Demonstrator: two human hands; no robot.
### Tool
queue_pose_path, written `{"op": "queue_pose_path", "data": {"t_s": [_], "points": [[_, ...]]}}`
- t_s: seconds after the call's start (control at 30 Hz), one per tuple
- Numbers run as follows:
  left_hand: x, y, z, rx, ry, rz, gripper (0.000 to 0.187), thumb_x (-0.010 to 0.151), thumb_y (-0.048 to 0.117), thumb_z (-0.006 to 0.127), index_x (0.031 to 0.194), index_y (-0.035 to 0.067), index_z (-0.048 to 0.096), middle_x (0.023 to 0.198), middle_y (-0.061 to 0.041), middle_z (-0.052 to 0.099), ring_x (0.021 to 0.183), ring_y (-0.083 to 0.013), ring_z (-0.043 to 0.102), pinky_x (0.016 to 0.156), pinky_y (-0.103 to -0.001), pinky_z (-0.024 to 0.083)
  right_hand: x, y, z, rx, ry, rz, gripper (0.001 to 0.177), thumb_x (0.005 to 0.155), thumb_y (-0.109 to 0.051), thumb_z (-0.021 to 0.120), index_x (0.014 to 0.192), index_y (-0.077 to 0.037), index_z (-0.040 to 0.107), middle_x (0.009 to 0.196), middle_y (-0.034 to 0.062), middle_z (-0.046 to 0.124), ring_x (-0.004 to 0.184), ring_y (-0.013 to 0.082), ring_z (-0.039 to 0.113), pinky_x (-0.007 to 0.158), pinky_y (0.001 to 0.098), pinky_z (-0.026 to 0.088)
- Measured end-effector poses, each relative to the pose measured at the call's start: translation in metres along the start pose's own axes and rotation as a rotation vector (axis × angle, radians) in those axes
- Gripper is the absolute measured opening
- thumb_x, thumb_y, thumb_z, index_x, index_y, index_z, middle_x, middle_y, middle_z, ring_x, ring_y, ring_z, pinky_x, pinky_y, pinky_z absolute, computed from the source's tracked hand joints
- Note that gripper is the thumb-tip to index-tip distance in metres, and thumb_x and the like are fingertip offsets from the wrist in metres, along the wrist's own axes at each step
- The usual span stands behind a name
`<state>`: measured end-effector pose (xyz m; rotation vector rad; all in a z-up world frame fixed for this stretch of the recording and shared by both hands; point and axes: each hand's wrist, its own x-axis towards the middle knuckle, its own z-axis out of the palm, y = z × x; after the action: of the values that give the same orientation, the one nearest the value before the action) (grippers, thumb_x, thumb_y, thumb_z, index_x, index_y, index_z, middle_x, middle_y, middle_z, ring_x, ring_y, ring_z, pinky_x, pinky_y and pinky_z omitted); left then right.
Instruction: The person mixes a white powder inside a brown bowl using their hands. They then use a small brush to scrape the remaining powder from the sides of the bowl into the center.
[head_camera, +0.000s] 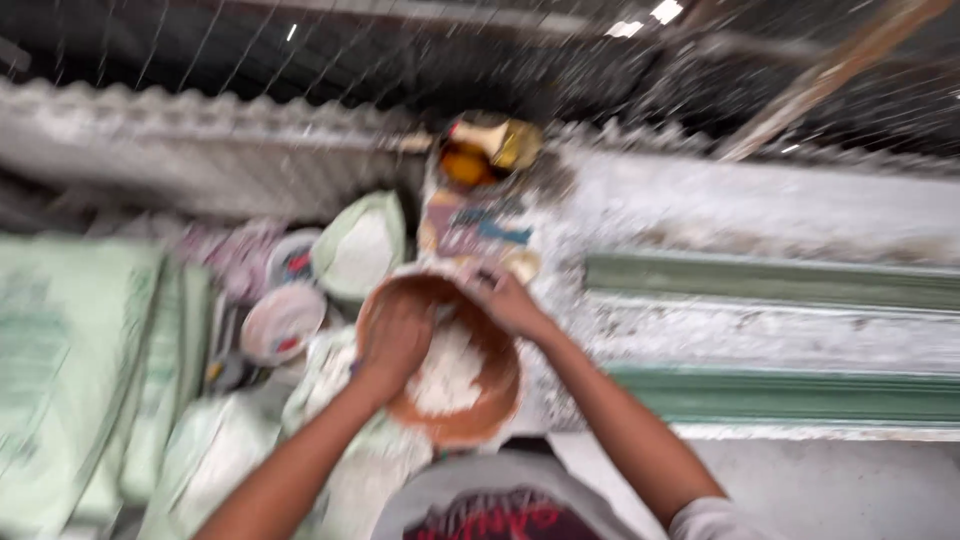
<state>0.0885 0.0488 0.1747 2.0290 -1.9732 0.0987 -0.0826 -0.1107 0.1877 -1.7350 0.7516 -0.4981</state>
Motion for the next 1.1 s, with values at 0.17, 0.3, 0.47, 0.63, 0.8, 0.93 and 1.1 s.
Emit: {"op": "queue_pose_path", "data": {"t_s": [0.17,0.3,0.47,0.63,0.8,0.93,1.1], "points": [[0.010,-0.002,0.029,-0.056,-0.227,-0.119,0.026,0.090,0.016,0.050,0.092,0.004,0.073,0.104,-0.019,0.069,0.100,-0.0360,0.065,0.091,-0.050,0.050,-0.020,-0.028,-0.017,0.033,0.016,0.058,0.037,0.100,-0.033,0.064,0.120,-0.002,0.065,0.113,0.0051,0.068,0.104,0.0137,0.061,0.096,0.0317,0.050],[0.006,-0.023,0.074,-0.066,-0.504,-0.003,0.049,0.078,0.006,0.051,0.125,0.003,0.063,0.123,-0.021,0.063,0.118,-0.0384,0.059,0.099,-0.047,0.048,-0.035,-0.029,-0.012,0.104,0.016,0.068,0.031,0.103,-0.031,0.061,0.112,-0.001,0.068,0.103,0.0044,0.068,0.097,0.0103,0.058,0.092,0.0296,0.049],[-0.002,-0.008,0.077,-0.285,-0.456,0.074,0.046,0.086,0.008,0.054,0.131,-0.003,0.057,0.142,-0.033,0.047,0.129,-0.0478,0.048,0.104,-0.051,0.042,-0.040,-0.016,-0.015,0.177,0.042,0.049,0.028,0.101,-0.027,0.063,0.112,-0.002,0.068,0.105,0.0008,0.068,0.099,0.0084,0.059,0.094,0.0276,0.049],[0.029,0.045,-0.069,0.081,-0.745,-0.257,0.045,0.103,0.010,0.038,0.147,0.010,0.049,0.141,-0.018,0.058,0.124,-0.0353,0.064,0.109,-0.044,0.049,-0.044,-0.011,-0.014,0.164,0.032,0.045,0.027,0.102,-0.026,0.062,0.110,-0.001,0.067,0.102,0.0010,0.068,0.096,0.0085,0.059,0.092,0.0280,0.050],[-0.039,-0.028,0.122,-0.098,-0.468,-0.152,0.043,0.096,0.009,0.046,0.136,0.004,0.058,0.120,-0.025,0.068,0.094,-0.0316,0.075,0.093,-0.046,0.054,-0.050,-0.027,-0.008,0.199,0.072,0.055,0.028,0.099,-0.024,0.062,0.116,-0.002,0.067,0.109,-0.0018,0.072,0.101,0.0066,0.062,0.094,0.0239,0.049],[0.012,0.023,-0.053,0.007,-0.496,-0.110,0.051,0.096,0.008,0.045,0.146,0.016,0.050,0.113,-0.019,0.070,0.095,-0.0332,0.073,0.084,-0.047,0.058,-0.050,-0.020,-0.003,0.206,0.158,0.183,0.028,0.099,-0.023,0.063,0.115,-0.002,0.069,0.098,0.0041,0.070,0.092,0.0109,0.061,0.086,0.0275,0.051],[-0.034,-0.021,0.059,-0.093,-0.763,-0.040,0.060,0.092,0.003,0.053,0.150,0.002,0.038,0.112,-0.026,0.066,0.102,-0.0412,0.068,0.080,-0.054,0.057,-0.066,-0.004,0.002,0.177,0.197,0.076,0.029,0.098,-0.023,0.062,0.115,-0.002,0.069,0.106,0.0050,0.075,0.099,0.0105,0.065,0.092,0.0262,0.051]]}}
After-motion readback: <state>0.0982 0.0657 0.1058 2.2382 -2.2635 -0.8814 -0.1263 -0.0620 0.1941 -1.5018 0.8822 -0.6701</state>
